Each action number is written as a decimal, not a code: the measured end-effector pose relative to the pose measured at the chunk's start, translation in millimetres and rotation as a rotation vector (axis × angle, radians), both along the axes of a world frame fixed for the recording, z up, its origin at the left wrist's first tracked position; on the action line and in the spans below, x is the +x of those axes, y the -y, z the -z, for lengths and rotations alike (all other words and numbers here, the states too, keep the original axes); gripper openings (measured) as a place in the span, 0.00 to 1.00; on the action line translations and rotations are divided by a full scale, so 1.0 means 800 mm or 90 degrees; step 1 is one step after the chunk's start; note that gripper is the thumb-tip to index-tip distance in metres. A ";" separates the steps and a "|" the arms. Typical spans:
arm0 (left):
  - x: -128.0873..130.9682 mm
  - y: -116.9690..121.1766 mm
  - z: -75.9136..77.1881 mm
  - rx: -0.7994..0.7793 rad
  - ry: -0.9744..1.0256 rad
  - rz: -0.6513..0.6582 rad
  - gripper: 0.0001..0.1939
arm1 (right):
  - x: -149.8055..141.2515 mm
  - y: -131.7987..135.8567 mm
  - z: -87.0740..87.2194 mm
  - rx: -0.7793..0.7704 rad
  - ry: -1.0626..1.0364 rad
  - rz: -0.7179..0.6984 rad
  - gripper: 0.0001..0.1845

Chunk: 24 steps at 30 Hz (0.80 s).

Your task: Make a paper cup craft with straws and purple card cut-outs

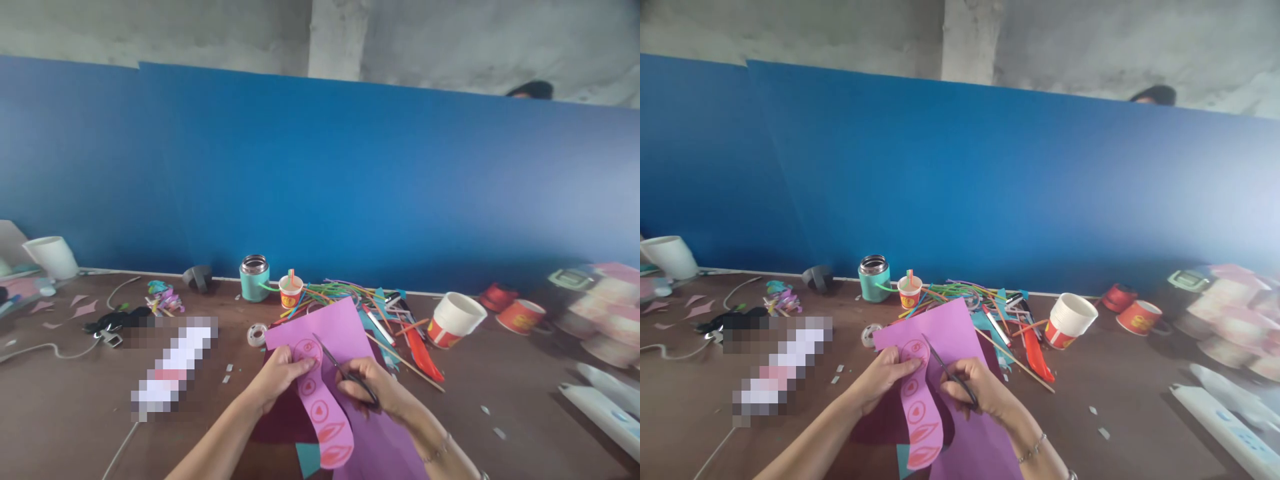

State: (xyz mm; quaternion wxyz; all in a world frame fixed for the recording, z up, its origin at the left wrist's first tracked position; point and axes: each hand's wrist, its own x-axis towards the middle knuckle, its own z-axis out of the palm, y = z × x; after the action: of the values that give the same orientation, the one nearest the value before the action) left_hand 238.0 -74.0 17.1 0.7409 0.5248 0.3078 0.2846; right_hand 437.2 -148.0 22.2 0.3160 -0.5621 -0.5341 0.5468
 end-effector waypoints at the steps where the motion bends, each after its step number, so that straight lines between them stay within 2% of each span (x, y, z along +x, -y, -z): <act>1: -0.001 -0.001 0.000 0.005 -0.007 0.005 0.16 | 0.000 -0.003 -0.004 0.000 0.002 -0.008 0.13; 5: -0.008 -0.007 -0.006 0.008 -0.033 0.030 0.17 | 0.001 -0.014 -0.010 -0.007 -0.004 -0.049 0.10; 11: -0.016 -0.016 -0.010 0.030 -0.061 0.077 0.15 | 0.011 -0.024 0.002 -0.035 0.012 -0.066 0.09; 19: -0.022 -0.019 -0.011 0.027 -0.081 0.147 0.15 | 0.006 -0.030 -0.005 -0.059 0.024 -0.084 0.07; 21: -0.023 -0.021 -0.009 0.039 -0.076 0.132 0.17 | 0.008 -0.029 -0.005 -0.065 0.034 -0.077 0.07; 24: -0.019 -0.023 -0.001 0.066 -0.113 0.052 0.21 | 0.014 -0.025 -0.007 -0.065 0.055 -0.058 0.08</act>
State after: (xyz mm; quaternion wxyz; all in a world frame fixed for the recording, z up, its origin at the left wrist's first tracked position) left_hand 222.5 -55.5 18.1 0.6934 0.5979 0.3355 0.2218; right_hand 448.1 -128.0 27.5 0.2385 -0.5756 -0.5438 0.5622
